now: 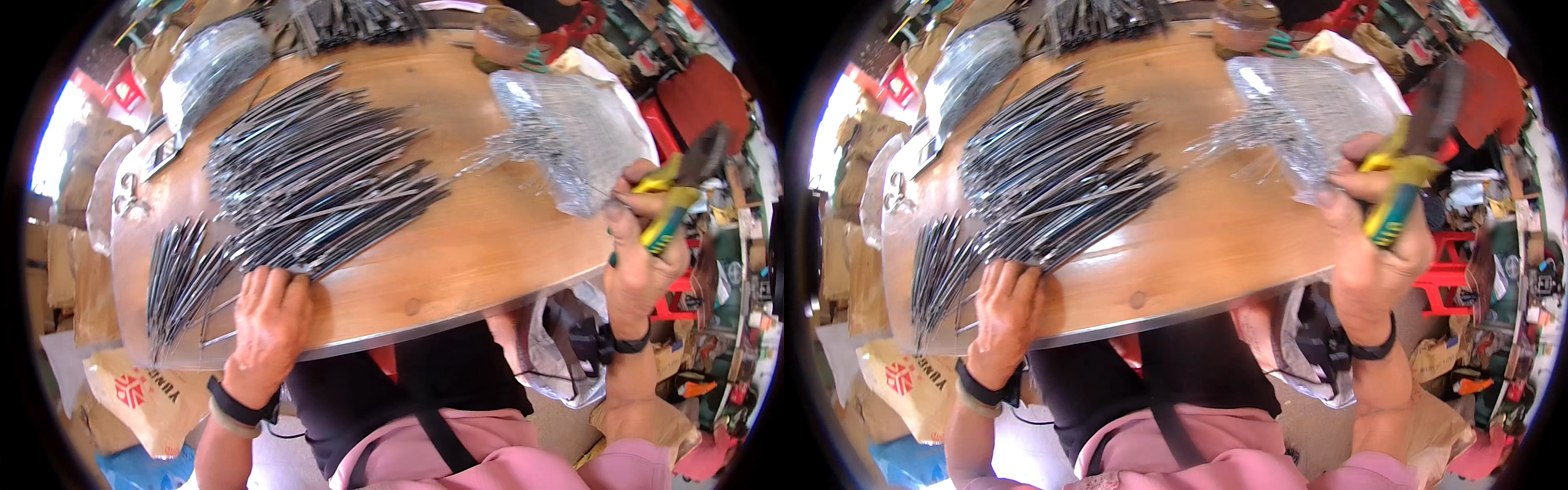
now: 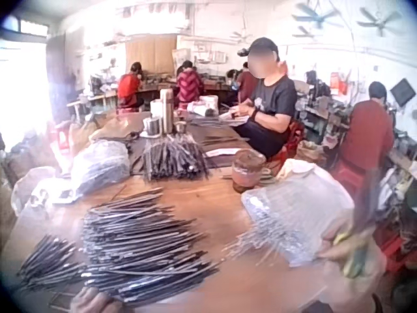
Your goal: The person picks up metal rods and a thin wire, then uses pliers by hand to bend the wire around the end of the rods.
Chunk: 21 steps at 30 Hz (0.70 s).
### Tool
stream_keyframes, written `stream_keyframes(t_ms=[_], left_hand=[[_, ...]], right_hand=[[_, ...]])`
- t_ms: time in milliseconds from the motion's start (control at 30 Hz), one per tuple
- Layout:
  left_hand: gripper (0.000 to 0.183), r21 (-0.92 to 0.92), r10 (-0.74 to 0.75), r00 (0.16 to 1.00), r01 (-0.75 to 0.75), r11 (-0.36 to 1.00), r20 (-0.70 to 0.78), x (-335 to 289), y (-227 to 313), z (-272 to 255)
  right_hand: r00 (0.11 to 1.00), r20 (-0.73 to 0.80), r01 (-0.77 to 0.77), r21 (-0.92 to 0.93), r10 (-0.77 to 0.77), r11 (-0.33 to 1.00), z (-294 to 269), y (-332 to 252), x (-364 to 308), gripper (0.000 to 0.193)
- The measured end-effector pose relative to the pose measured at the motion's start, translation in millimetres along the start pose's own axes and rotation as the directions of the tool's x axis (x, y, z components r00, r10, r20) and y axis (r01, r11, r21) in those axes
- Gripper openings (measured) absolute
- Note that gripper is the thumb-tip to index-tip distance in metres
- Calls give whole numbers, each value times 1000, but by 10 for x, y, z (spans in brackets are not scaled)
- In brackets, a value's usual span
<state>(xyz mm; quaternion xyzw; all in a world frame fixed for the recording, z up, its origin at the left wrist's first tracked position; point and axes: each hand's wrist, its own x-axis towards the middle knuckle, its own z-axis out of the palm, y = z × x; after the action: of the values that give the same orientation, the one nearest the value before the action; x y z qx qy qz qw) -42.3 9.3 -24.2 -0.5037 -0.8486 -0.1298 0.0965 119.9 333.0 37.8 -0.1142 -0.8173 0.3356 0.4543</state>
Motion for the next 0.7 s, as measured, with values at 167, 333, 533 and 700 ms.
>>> stream_keyframes(t_ms=[167,333,533,700], left_hand=[[20,9,-64,998,64,998,17,8,28,-195],[10,-449,-400,890,455,769,218,-67,278,-253],[6,-689,-417,551,614,-384,723,-161,521,-226],[19,-504,-204,552,472,-723,809,-421,723,-317]], right_hand=[[870,305,491,-471,-388,733,-232,-13,155,16],[863,455,410,-379,-219,830,-570,-240,-108,31],[754,611,527,-344,-241,777,-619,-430,-124,25],[973,206,184,-409,-106,894,-646,-751,-112,8]])
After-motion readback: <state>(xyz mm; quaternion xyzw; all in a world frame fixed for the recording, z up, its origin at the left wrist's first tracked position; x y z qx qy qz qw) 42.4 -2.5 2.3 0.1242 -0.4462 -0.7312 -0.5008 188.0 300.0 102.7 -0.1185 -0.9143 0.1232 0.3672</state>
